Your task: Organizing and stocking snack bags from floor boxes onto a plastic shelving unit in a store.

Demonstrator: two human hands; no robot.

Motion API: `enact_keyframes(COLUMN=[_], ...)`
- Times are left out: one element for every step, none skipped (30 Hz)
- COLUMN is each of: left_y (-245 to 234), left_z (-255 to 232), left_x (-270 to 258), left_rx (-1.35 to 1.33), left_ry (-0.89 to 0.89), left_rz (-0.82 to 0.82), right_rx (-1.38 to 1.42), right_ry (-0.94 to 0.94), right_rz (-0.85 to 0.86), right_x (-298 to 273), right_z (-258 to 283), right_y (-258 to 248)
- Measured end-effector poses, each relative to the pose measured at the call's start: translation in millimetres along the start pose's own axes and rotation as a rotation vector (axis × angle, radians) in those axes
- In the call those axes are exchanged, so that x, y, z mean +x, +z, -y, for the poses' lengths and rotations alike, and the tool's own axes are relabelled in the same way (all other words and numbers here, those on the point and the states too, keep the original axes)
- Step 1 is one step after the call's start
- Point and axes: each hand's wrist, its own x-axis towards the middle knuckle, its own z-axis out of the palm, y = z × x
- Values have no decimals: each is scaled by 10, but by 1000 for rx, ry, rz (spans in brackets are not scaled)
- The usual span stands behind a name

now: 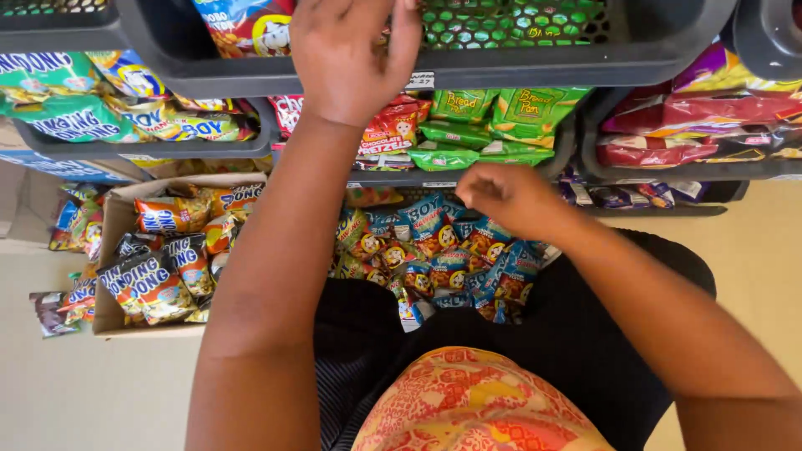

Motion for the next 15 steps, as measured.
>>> enact_keyframes(left_y=[-21, -27, -32, -21, -8, 39, 102, 200, 302, 404, 511, 600, 663, 733, 807], left_z=[-54, -111, -170, -296, -424, -562, -707, -825, -931, -1009, -1081, -1158, -1184, -1181, -1172], left_x=[-21, -43, -63, -179, -293, -398, -671, -917, -1167, -1518, -1873, -2237, -2594, -2944, -3293], left_rx=[4, -47, -98, -94, -172, -266, -277, -323, -369, -370, -428, -485, -486, -482, -475], left_ry=[3, 1, -1, 2, 43, 91, 98, 75, 56, 58, 56, 52, 53, 4, -45], left_rz=[3, -20, -43, -40, 31, 99, 102, 200, 300, 293, 418, 548, 547, 703, 859], right_rx=[4, -14, -31, -27, -247, -466, -462, -551, -639, -645, -720, -790, -791, -852, -911], right_ry=[-4, 35, 73, 69, 43, 23, 28, 46, 66, 66, 76, 87, 88, 152, 217], right_rz=[2, -20, -42, -40, -28, -29, -41, 13, 68, 65, 112, 162, 161, 245, 330], right_x=[-34, -73, -111, -129, -148, -203, -229, -208, -180, -211, -236, -269, -294, -299, -302], right_z=[-264, -533, -802, -784, -765, -750, -745, -728, -710, -813, -921, -1033, -973, -912, -850], right_y=[-2, -9, -17, -27, -40, -65, -61, -121, -176, -195, -210, -204, -226, -246, -266])
